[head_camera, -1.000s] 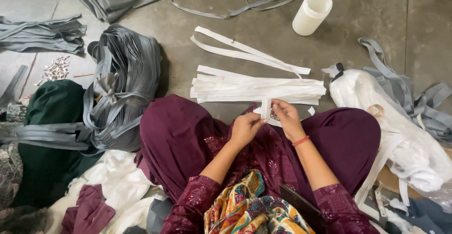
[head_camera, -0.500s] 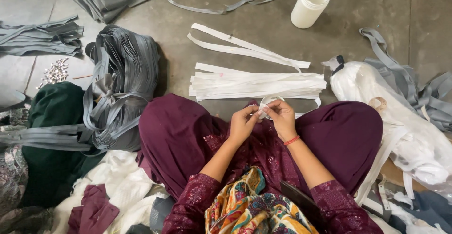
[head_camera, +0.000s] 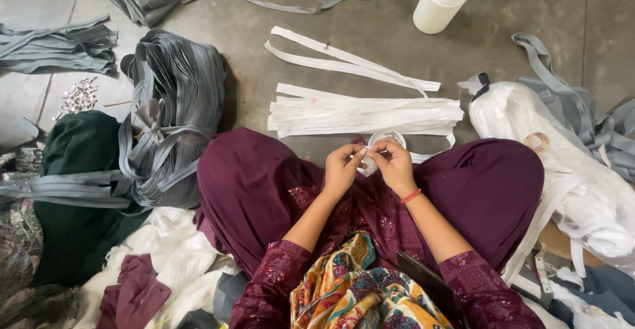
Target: Attaching metal clips to white fabric straps manually.
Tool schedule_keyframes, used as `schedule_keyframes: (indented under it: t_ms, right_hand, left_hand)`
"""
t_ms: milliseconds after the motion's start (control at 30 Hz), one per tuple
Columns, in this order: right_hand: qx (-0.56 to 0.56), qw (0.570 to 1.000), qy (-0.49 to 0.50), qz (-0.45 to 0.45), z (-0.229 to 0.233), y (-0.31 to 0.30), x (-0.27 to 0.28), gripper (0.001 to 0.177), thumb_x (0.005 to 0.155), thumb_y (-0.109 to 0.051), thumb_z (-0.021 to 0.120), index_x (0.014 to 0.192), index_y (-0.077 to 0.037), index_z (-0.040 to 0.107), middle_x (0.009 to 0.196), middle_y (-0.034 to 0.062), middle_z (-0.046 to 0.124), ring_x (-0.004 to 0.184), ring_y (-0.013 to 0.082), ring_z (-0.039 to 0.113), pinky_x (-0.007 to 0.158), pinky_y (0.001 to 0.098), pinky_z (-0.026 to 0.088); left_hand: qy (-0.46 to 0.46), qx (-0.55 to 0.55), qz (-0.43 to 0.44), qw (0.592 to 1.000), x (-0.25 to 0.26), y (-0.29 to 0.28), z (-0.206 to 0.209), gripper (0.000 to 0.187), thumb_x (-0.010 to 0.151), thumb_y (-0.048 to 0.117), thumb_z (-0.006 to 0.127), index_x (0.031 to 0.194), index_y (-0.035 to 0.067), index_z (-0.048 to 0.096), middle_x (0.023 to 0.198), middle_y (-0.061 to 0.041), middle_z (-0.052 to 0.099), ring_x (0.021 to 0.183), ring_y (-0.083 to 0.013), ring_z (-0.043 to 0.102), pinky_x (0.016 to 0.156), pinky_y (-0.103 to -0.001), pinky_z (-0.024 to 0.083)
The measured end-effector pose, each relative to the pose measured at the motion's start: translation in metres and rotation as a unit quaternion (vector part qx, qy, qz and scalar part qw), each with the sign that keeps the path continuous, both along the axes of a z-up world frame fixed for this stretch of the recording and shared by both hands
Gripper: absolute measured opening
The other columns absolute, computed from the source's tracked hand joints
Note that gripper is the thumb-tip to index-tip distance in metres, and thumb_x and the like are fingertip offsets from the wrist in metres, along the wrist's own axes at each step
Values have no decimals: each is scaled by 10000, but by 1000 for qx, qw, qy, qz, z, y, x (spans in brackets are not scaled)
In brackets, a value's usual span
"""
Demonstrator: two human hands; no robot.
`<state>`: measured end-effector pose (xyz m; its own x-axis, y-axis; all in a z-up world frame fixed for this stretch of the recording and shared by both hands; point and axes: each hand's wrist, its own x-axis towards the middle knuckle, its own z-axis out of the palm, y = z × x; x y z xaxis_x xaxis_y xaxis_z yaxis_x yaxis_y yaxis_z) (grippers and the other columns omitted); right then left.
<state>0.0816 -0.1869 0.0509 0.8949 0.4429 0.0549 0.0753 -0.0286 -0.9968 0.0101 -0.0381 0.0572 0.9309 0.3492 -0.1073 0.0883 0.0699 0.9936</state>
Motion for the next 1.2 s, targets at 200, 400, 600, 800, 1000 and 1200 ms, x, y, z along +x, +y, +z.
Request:
schedule_keyframes:
  t_ms: [200, 400, 600, 800, 1000, 1200]
  right_hand:
    - [-37, 993, -116, 9, 22, 6, -6, 85, 871, 11, 756, 933, -4, 700, 1051, 39, 580, 919, 112, 592, 789, 238, 505]
    - [41, 999, -13, -11, 0, -1, 6, 61, 967, -64, 681, 1002, -15, 689, 1171, 42, 596, 976, 112, 588, 802, 241, 489]
    - [-166, 980, -69, 89, -12, -7, 16, 298, 1054, -274, 562, 1155, -38, 713, 1099, 140, 728, 1028, 254, 674, 888, 352, 522]
    - [-456, 849, -92, 251, -28, -7, 7, 352, 910, -451, 673, 1009, -125, 763, 937, 137, 752, 900, 339, 710, 809, 437, 545]
    - [-584, 794, -62, 155, 2, -24, 21, 314, 845, -452, 762, 889, -141, 754, 919, 107, 758, 899, 324, 719, 791, 462, 562]
    - [-589, 797, -68, 109, -30, -27, 32, 232, 756, -332, 842, 859, -151, 741, 923, 89, 739, 917, 329, 705, 786, 471, 559]
  left_hand:
    - [1, -226, -12, 974, 4, 4, -34, 205, 1071, 150, 606, 1104, -46, 653, 986, -67, 717, 724, -162, 715, 682, -268, 571]
    - [-27, -193, -105, 975, 7, -1, -49, 229, 1040, 151, 603, 1186, -20, 650, 999, -55, 724, 795, -137, 719, 718, -257, 555]
    - [-71, -176, -25, 982, 12, 28, -34, 199, 1026, 112, 645, 1161, -31, 670, 968, -69, 741, 767, -122, 698, 709, -252, 565]
    - [12, -206, 140, 968, 5, 58, 21, 113, 1013, 144, 584, 1069, 54, 620, 931, -91, 768, 672, -76, 688, 434, -174, 326]
    - [-11, -165, 77, 983, 12, 49, -22, 160, 1039, 127, 587, 1141, 9, 620, 937, -113, 781, 736, -106, 712, 630, -228, 543]
    - [34, -114, 63, 991, 12, 45, -6, 180, 1028, 132, 589, 1130, -9, 635, 933, -107, 782, 718, -100, 672, 674, -241, 536]
